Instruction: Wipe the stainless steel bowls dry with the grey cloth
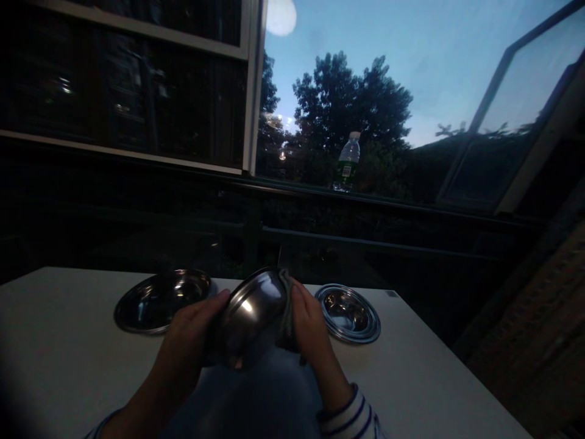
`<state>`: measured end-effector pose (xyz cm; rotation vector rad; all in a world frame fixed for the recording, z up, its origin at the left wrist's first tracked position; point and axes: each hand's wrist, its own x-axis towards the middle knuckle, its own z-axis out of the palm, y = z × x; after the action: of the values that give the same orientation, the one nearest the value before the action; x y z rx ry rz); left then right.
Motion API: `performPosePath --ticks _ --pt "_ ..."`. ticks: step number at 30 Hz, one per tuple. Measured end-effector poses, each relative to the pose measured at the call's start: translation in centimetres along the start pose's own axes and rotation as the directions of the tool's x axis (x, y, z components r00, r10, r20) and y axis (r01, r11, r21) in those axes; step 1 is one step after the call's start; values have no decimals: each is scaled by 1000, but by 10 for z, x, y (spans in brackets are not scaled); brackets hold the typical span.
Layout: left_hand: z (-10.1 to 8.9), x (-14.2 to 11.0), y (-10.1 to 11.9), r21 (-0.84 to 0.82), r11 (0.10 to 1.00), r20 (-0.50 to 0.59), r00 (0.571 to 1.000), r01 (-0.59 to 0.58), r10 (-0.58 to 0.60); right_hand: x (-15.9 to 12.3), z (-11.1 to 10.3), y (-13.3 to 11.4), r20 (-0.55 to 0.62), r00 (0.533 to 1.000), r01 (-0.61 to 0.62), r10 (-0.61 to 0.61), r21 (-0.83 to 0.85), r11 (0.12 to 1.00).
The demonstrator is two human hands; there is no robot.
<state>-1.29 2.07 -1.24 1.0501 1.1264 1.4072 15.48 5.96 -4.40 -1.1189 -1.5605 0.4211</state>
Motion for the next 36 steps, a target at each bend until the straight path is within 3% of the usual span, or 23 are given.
performPosePath --ticks 2,5,8,10,14,16,18,21,24,26,29,32,36 --pt "0 1 2 -41 998 9 999 44 -44 -1 1 -2 -14 1000 5 -5 1 1000" --pt "-1 3 3 -91 992 -11 996 83 -84 -8 4 -9 2 974 223 -225 -110 968" --pt "-3 6 3 -176 979 -12 994 103 -107 -16 9 -20 123 859 510 -496 -269 817" --pt "-5 9 3 -241 961 -2 990 137 -142 -22 13 -28 224 766 641 -603 -336 690" --pt "-8 12 4 -295 937 11 981 186 -192 -31 22 -39 380 590 806 -712 -329 493" --pt "-9 12 4 -268 946 29 983 182 -181 -31 23 -40 399 569 822 -719 -315 475" --pt "-10 11 4 -222 961 59 986 165 -155 -28 20 -39 379 617 787 -690 -330 522" --pt "-10 10 3 -159 979 75 990 130 -119 -18 11 -31 274 745 666 -608 -337 665" --pt "-10 11 6 -194 966 36 985 172 -168 -9 3 -19 128 885 466 -449 -225 856" --pt "-11 14 10 -279 939 -22 977 199 -214 -6 1 -13 49 946 323 -319 -101 941" --pt "-12 17 19 -424 881 -75 961 212 -267 -6 4 -10 -32 982 188 -187 60 980" --pt "-14 18 24 -548 806 -50 953 224 -298 -10 10 -12 -86 991 115 -102 174 978" --pt "-17 21 22 -646 739 -35 959 192 -280 -19 22 -10 -134 988 103 -76 202 974"
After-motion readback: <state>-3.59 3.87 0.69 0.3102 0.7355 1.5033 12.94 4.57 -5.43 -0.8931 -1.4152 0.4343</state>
